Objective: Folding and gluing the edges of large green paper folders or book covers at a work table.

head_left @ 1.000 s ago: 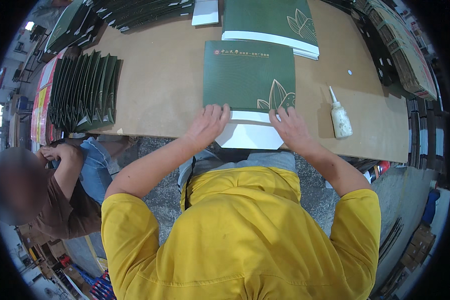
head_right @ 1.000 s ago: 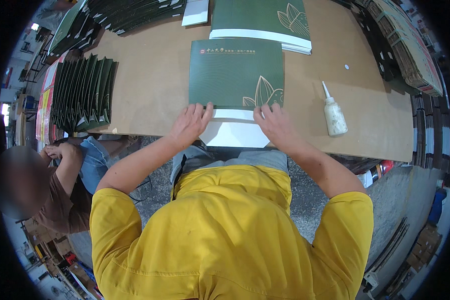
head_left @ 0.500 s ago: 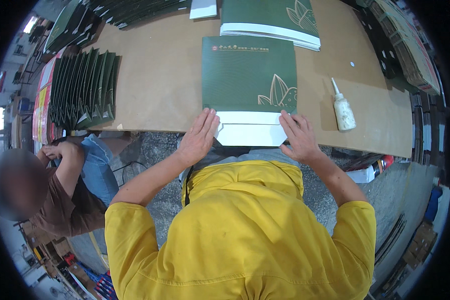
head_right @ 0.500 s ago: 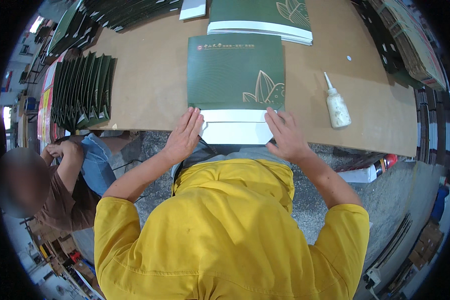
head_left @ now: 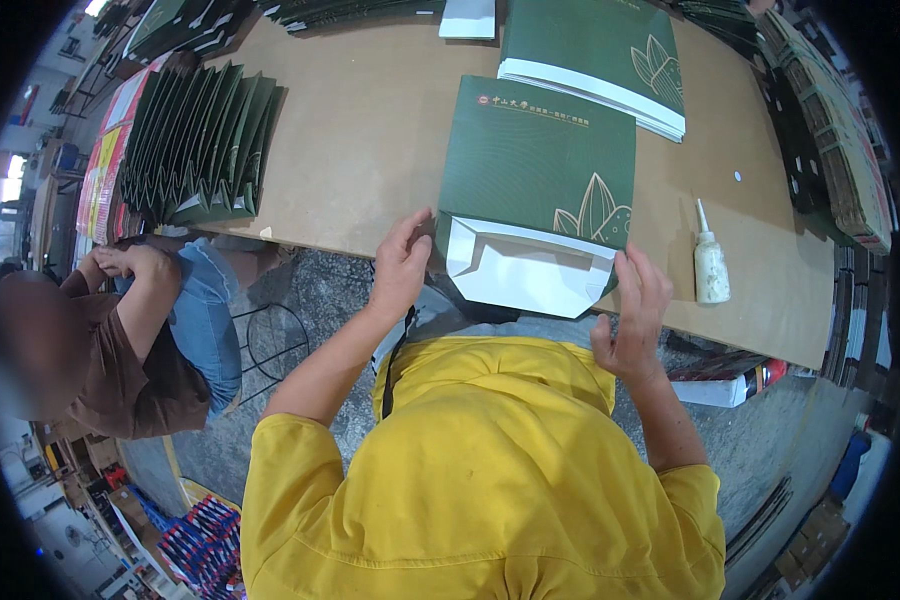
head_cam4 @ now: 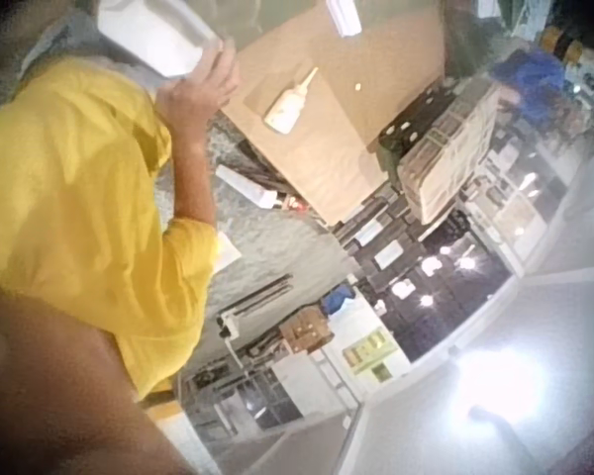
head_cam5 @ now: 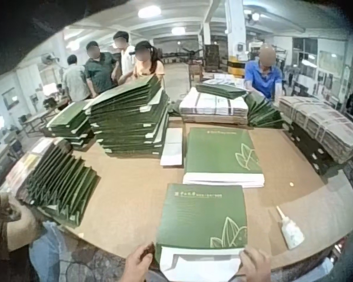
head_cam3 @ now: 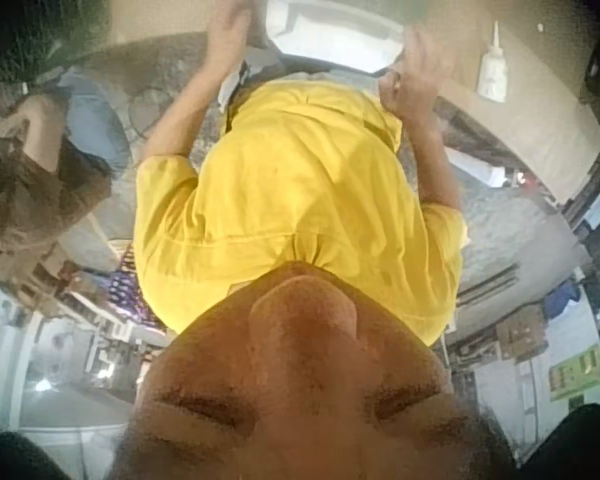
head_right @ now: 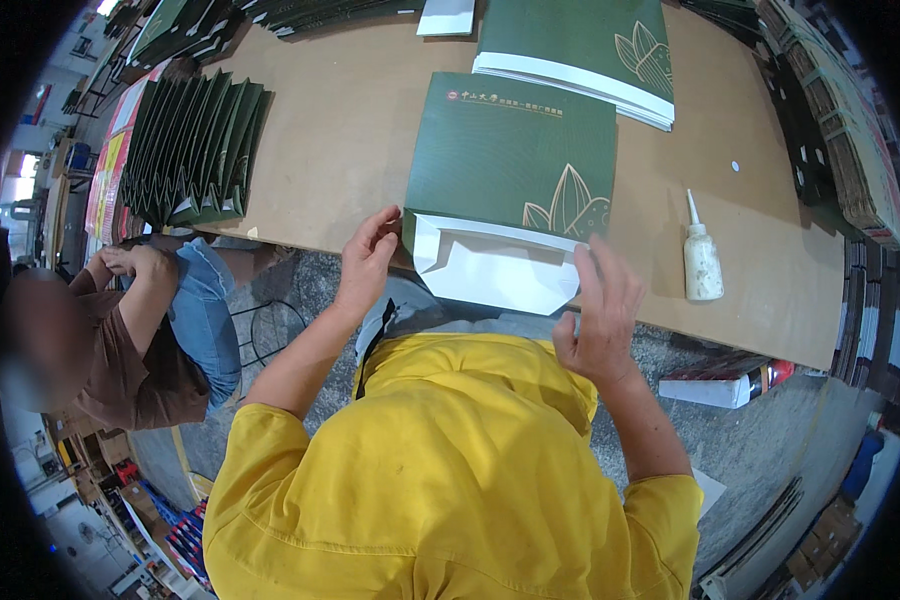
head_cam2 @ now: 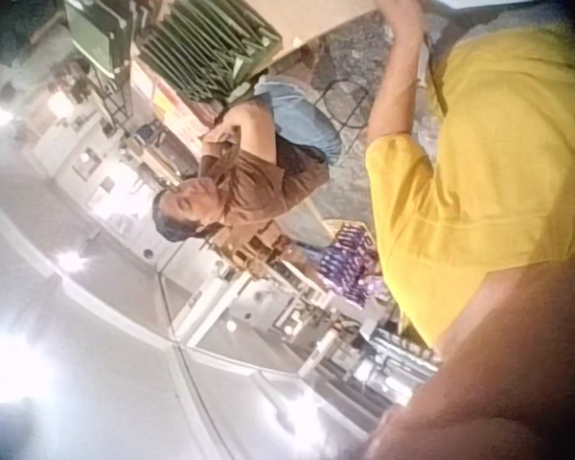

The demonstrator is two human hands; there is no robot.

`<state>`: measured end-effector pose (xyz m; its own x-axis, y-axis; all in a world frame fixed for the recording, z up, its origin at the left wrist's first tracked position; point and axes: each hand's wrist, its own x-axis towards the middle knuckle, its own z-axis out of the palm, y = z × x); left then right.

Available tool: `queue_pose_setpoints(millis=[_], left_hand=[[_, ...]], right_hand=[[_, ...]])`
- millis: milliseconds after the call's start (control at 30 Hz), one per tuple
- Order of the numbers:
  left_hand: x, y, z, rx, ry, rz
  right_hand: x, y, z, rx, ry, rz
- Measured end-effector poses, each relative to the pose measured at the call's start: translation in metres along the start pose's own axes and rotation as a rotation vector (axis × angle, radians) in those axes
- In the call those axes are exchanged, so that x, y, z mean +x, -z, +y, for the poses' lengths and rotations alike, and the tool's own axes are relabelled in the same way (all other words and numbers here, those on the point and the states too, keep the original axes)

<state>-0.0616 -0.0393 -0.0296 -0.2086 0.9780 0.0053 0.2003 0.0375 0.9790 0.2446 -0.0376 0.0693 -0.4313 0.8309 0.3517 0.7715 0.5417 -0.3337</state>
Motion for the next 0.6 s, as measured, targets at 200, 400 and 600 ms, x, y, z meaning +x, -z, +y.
queue_pose_setpoints(millis=[200, 400, 600], left_hand=[[0.003, -0.012, 0.012, -0.178, 0.15, -0.015], [-0.011, -0.025, 0.056, -0.406, 0.256, -0.147], [-0.016, -0.035, 0.097, -0.447, 0.085, -0.308]], right_hand=[[-0.005, -0.028, -0.017, 0.404, -0.032, -0.026], [0.02, -0.049, -0.04, 1.333, -0.882, -0.252], [0.017, -0.034, -0.029, 1.672, -0.94, -0.202]])
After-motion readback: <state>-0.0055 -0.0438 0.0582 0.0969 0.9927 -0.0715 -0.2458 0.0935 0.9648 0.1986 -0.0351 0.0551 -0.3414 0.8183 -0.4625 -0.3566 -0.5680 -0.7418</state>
